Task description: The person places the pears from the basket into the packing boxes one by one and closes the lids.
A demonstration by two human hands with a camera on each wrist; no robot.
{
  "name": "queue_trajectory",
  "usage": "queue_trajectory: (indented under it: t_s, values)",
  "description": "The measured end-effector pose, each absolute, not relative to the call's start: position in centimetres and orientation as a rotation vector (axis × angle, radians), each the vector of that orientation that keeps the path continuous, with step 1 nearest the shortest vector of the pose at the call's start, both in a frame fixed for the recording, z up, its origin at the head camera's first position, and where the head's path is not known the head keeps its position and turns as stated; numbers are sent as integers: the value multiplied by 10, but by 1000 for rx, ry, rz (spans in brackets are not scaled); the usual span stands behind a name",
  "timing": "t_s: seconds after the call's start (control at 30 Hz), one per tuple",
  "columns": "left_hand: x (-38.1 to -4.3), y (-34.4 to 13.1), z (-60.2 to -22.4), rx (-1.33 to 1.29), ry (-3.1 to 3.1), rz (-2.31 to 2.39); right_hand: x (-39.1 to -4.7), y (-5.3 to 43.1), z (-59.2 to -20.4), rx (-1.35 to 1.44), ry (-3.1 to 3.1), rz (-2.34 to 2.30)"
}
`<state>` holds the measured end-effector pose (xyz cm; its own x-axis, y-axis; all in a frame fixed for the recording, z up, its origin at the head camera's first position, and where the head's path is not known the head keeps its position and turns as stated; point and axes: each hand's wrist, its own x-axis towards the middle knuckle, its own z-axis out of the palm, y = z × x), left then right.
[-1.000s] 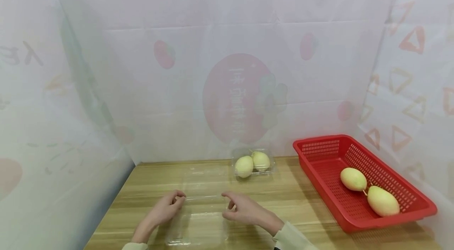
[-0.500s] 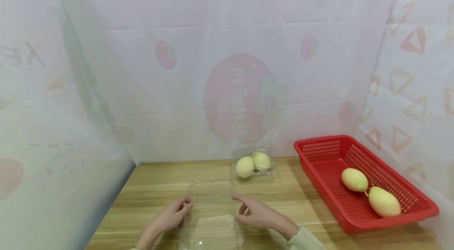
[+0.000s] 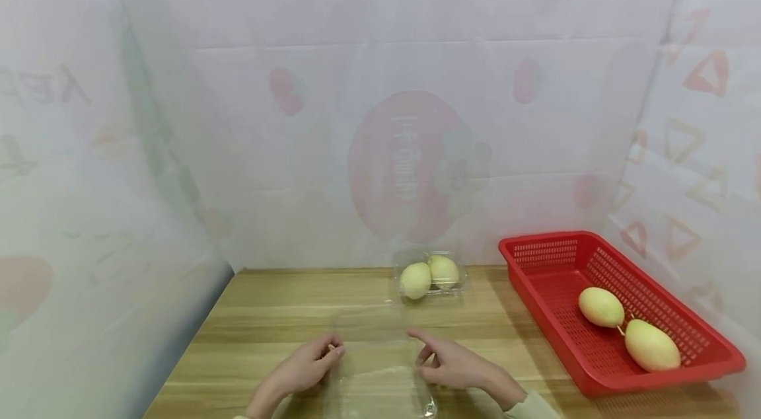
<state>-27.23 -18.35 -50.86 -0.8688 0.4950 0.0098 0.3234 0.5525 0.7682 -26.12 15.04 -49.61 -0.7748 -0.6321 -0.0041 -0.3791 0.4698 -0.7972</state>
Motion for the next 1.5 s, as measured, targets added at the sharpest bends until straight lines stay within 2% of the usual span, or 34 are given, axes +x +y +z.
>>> queue_trajectory:
  t_s: [1.03,1.5]
  values:
    - [-273,-134,-504,691,2401,1232,-250,212,-499,-871,2213,-1315]
    - [-271,-105,-500,729,2404,1243,-249,232,-498,-723,2255,-1339]
